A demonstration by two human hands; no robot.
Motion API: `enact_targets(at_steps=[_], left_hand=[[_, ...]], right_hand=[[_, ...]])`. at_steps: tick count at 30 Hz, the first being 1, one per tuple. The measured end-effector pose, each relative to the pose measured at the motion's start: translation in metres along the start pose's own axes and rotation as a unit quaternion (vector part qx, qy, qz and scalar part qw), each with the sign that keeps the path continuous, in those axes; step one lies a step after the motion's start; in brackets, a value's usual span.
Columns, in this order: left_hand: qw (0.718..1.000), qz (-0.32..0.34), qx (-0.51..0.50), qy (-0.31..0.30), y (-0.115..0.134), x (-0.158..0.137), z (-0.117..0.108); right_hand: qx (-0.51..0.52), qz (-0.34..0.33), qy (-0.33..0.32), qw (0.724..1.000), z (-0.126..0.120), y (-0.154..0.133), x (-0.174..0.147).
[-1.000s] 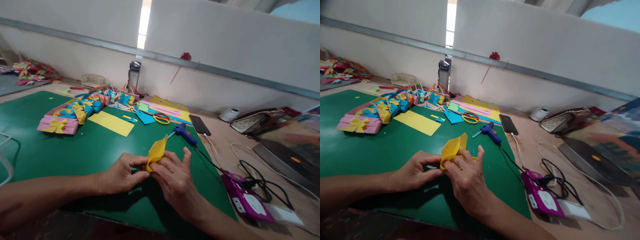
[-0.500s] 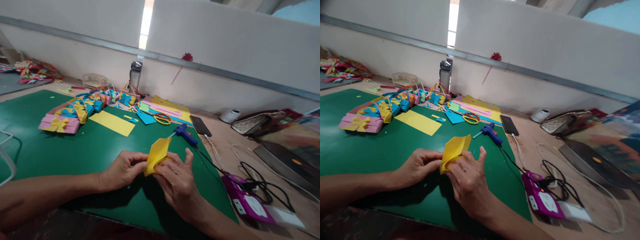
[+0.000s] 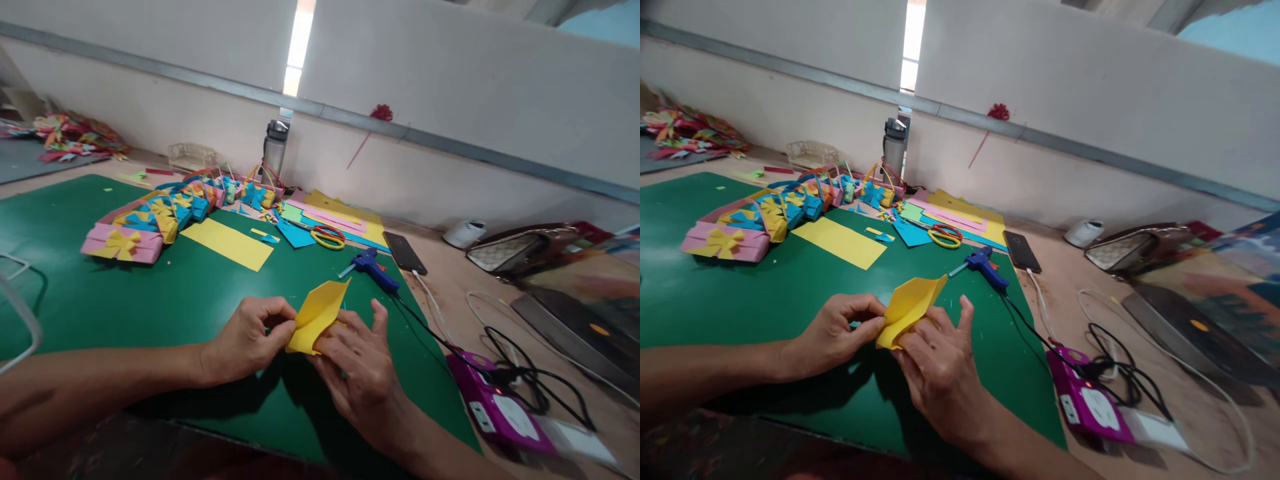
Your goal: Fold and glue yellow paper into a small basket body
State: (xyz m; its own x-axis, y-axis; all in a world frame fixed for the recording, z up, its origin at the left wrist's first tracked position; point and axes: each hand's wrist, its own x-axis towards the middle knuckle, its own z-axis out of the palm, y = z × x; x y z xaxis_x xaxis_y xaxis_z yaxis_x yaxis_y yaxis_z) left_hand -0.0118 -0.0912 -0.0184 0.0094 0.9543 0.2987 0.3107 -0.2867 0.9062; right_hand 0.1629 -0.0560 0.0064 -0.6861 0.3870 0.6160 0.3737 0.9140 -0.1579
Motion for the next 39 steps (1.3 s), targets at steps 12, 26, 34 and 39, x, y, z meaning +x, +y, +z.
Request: enact_targets(at_steps=[12,26,34,39], left_hand=[[1.000,0.008,-0.018,0.023,-0.0016,0.0000,-0.0006],[0.995,0.097,0.014,0.005,-0.0044,-0.0038,0.0035],[0.989,0.144,0.020,-0.014,-0.0088,-0.0047,0.0040],[0.990,0.139,0.022,-0.017,-0.0089,-0.0057,0.0049]], right_hand=[[-0.009,0.008,-0.026,1.000,-0.0015,0.0005,-0.0023],[0.029,0.042,0.010,0.999,-0.0029,-0.0082,0.0024],[0.029,0.038,0.019,0.999,-0.0012,-0.0060,0.0012],[0.029,0.042,0.020,0.999,-0.0008,-0.0049,0.0015]])
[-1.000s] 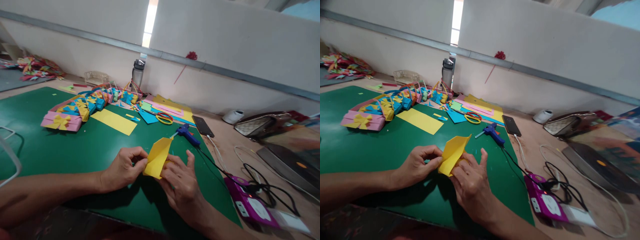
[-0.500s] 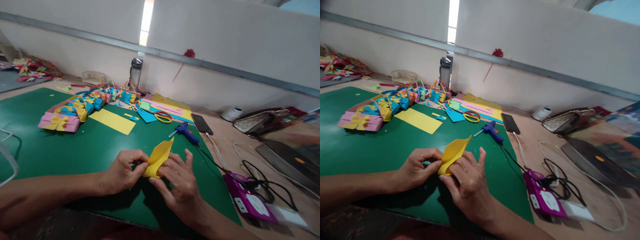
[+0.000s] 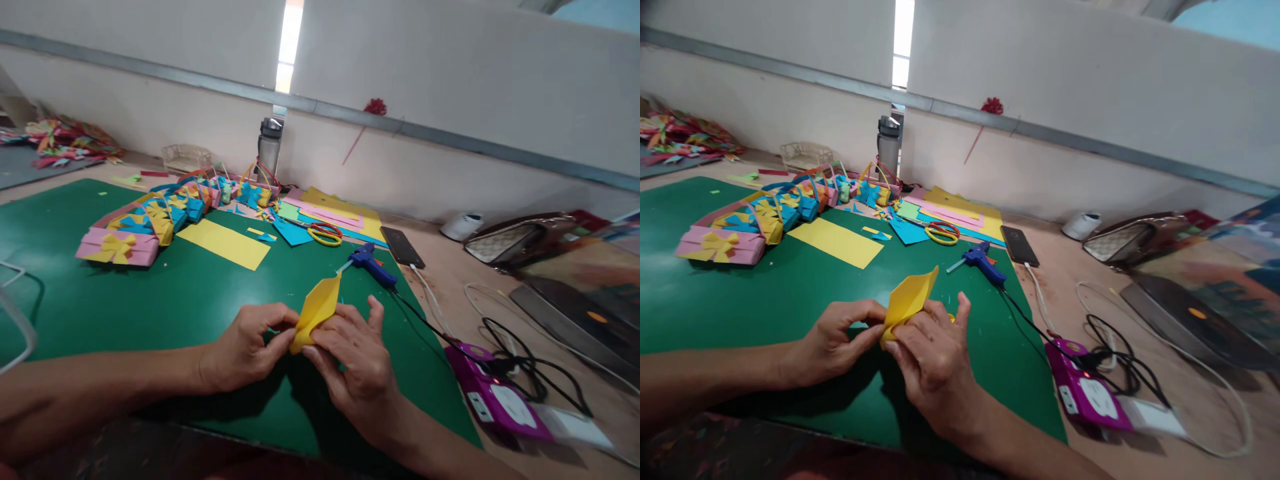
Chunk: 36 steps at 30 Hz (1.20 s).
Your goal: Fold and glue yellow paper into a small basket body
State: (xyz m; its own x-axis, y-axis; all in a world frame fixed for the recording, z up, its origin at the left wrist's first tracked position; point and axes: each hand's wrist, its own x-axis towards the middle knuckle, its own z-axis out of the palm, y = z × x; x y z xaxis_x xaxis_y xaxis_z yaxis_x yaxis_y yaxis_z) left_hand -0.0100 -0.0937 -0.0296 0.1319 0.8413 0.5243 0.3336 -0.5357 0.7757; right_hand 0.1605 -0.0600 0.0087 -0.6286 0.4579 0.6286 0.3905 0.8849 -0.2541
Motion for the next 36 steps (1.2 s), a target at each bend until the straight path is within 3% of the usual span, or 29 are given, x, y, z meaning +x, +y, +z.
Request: enact_targets(at_steps=[6,14,21,24,29,36], left_hand=[[0.999,0.027,-0.004,0.037,-0.002,-0.002,0.000],[0.996,0.083,0.030,-0.019,-0.013,0.000,-0.002],[0.996,0.067,0.038,0.036,-0.009,-0.001,-0.002],[0.991,0.106,0.064,0.042,-0.006,0.002,-0.004],[0.975,0.190,0.108,0.034,-0.003,0.008,-0.007],[0.966,0.203,0.159,0.034,-0.010,0.006,-0.005]], right_hand=[[0.021,0.030,-0.006,0.999,-0.002,0.001,0.002],[0.037,0.020,0.019,0.999,-0.003,0.001,0.003],[0.058,0.011,-0.007,0.998,-0.002,0.003,0.002],[0.093,0.016,0.007,0.996,-0.002,0.003,0.001],[0.164,0.057,0.037,0.984,-0.003,0.003,0.001],[0.184,0.133,-0.023,0.974,-0.004,0.002,0.000]])
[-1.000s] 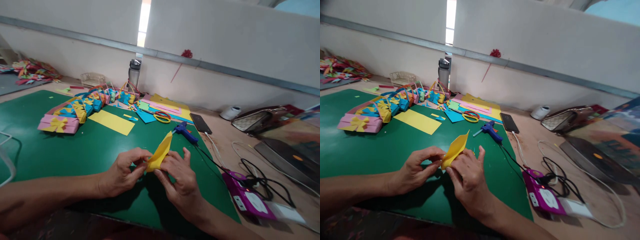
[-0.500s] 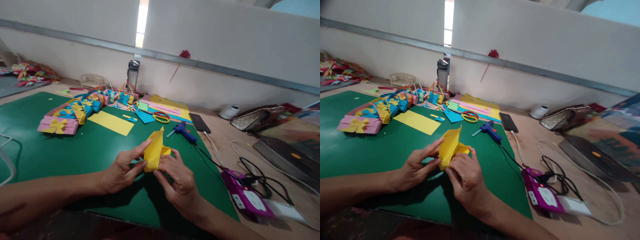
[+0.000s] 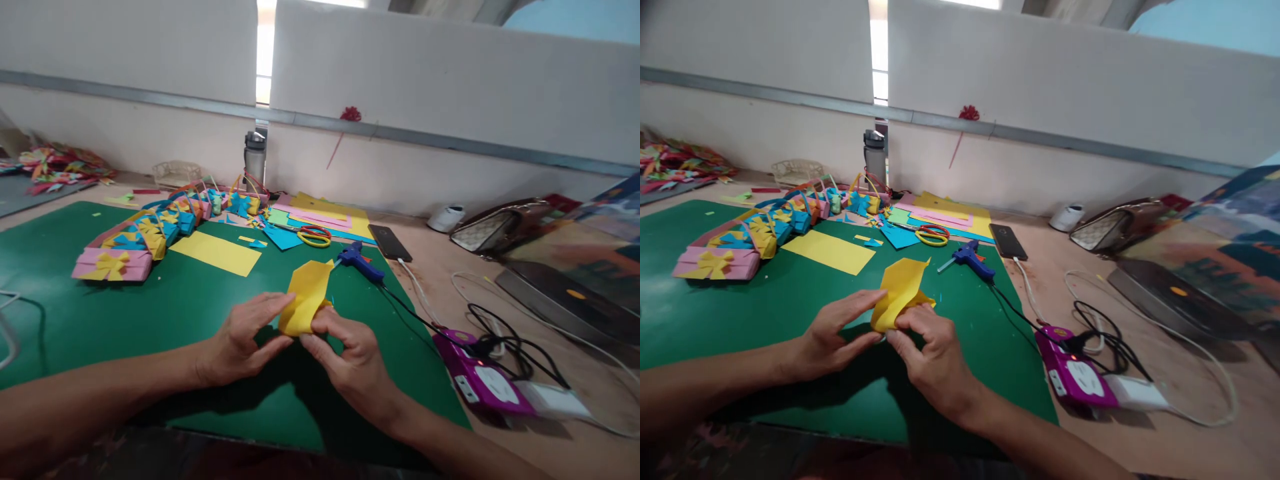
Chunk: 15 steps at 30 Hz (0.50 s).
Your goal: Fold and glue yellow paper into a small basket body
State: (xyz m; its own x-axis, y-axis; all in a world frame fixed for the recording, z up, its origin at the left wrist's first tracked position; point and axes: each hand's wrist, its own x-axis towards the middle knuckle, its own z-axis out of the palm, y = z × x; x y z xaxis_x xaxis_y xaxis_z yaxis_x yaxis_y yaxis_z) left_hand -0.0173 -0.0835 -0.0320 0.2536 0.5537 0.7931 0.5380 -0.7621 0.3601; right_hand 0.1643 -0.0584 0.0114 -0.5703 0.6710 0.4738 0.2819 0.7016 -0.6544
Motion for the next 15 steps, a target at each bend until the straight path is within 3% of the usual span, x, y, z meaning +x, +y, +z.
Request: enact_targets(at_steps=[8,15], left_hand=[[0.998,0.050,0.035,-0.017,0.005,-0.003,0.004],[0.995,-0.070,-0.044,-0.046,0.012,-0.002,0.003]], right_hand=[[-0.030,0.042,-0.023,0.998,0.007,-0.003,0.000],[-0.026,0.033,-0.022,0.999,0.007,-0.001,0.000]])
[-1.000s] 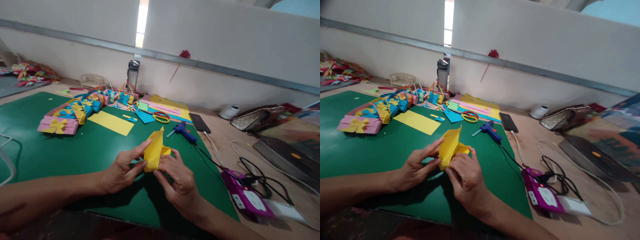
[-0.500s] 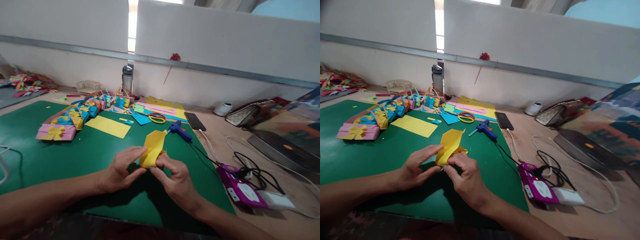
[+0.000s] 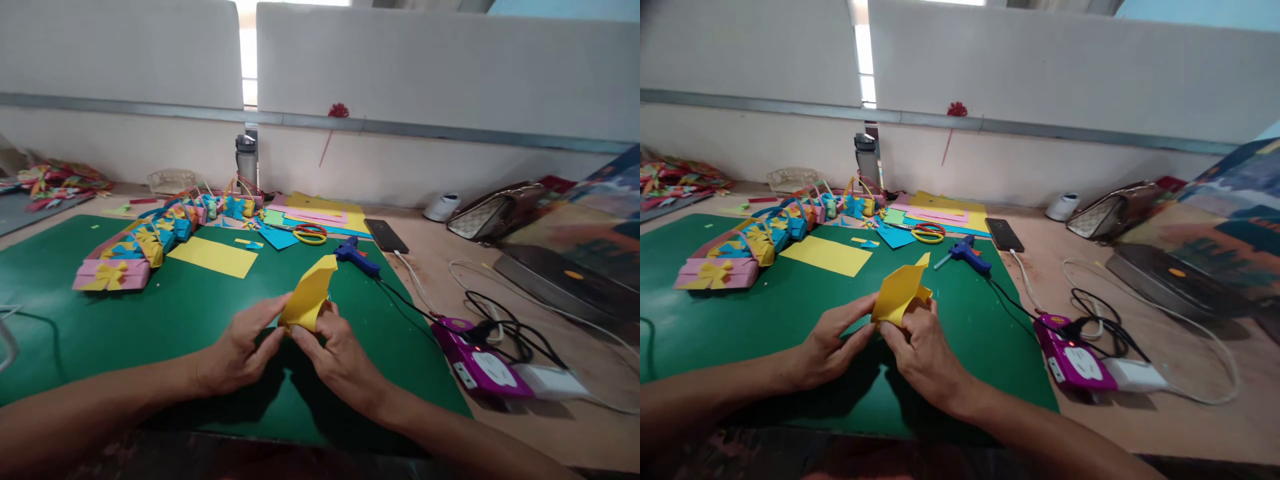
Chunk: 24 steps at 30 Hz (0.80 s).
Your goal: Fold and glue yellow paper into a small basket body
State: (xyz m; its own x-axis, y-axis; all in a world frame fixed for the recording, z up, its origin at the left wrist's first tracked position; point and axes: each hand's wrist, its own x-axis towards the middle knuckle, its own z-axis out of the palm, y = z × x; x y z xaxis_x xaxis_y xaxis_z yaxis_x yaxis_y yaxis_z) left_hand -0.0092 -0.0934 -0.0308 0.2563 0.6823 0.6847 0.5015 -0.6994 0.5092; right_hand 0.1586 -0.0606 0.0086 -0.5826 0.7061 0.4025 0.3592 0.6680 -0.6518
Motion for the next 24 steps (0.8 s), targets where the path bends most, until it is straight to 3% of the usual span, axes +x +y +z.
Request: enact_targets(at_steps=[4,8,11,24], left_hand=[[0.999,-0.027,-0.029,-0.019,-0.001,0.007,0.001],[1.000,0.016,0.004,0.014,-0.003,0.010,0.000],[0.999,0.008,0.032,0.020,-0.003,0.010,-0.002],[0.996,0.007,0.063,0.060,-0.001,0.008,-0.007]], right_hand=[[-0.029,0.000,-0.017,0.999,0.001,0.002,-0.001],[-0.053,-0.019,-0.022,0.998,0.003,0.004,-0.002],[-0.082,-0.030,-0.029,0.996,0.001,0.005,-0.004],[-0.170,-0.239,0.060,0.954,-0.010,-0.001,-0.005]])
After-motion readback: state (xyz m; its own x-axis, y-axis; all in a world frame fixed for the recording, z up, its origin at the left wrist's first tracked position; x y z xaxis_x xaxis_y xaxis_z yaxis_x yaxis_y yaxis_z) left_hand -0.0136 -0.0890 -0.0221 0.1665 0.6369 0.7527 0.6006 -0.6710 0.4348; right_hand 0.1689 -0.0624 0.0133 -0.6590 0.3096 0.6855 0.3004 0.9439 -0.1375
